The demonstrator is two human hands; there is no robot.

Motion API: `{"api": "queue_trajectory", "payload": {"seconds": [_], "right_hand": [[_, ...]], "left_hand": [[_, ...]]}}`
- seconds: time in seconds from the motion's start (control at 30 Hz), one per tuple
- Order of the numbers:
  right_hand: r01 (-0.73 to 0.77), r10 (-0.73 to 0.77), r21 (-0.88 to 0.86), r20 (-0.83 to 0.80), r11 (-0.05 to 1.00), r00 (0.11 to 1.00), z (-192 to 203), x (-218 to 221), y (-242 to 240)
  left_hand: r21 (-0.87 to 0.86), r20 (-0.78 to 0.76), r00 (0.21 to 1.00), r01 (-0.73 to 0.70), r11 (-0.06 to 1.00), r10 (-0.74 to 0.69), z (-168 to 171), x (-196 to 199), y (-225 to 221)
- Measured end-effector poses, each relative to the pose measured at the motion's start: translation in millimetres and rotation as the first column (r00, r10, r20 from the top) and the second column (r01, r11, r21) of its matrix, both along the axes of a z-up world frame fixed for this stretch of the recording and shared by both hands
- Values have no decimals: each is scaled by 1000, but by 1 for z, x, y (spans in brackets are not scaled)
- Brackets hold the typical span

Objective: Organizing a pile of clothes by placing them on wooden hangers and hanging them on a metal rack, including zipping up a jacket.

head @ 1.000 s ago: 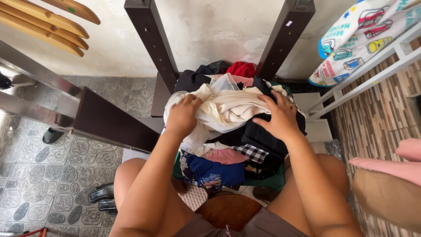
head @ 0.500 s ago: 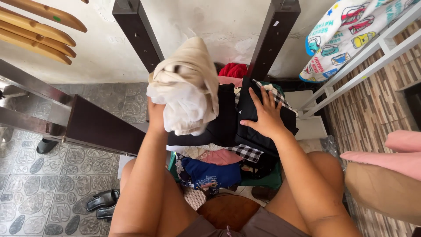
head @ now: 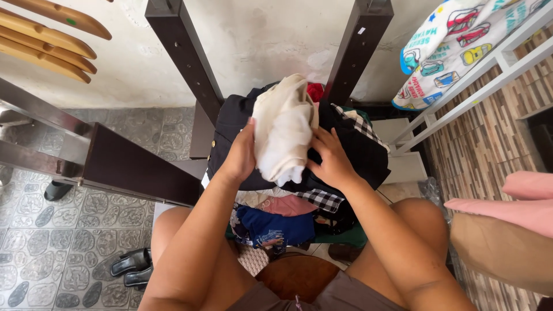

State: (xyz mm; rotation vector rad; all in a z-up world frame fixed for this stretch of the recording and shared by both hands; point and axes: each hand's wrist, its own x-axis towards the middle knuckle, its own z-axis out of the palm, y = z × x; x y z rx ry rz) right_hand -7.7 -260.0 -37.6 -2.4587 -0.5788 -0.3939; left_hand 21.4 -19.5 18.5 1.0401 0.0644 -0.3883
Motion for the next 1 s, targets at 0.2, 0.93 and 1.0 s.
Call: {"api": "queue_trajectory", "payload": {"seconds": [0.2, 0.93, 1.0], "right_hand": [[61, -28, 223, -146, 973, 989, -16, 11, -3], [-13, -44, 689, 65, 724, 997, 24, 4, 1], [-74, 5, 500, 138, 863, 990, 27, -3, 9]], "left_hand": [[813, 546, 632, -241, 530, -550, 59, -51, 1], [407, 869, 493, -751, 520, 32, 11, 6, 58], [371, 841, 511, -784, 498, 179, -8, 13, 65]]}}
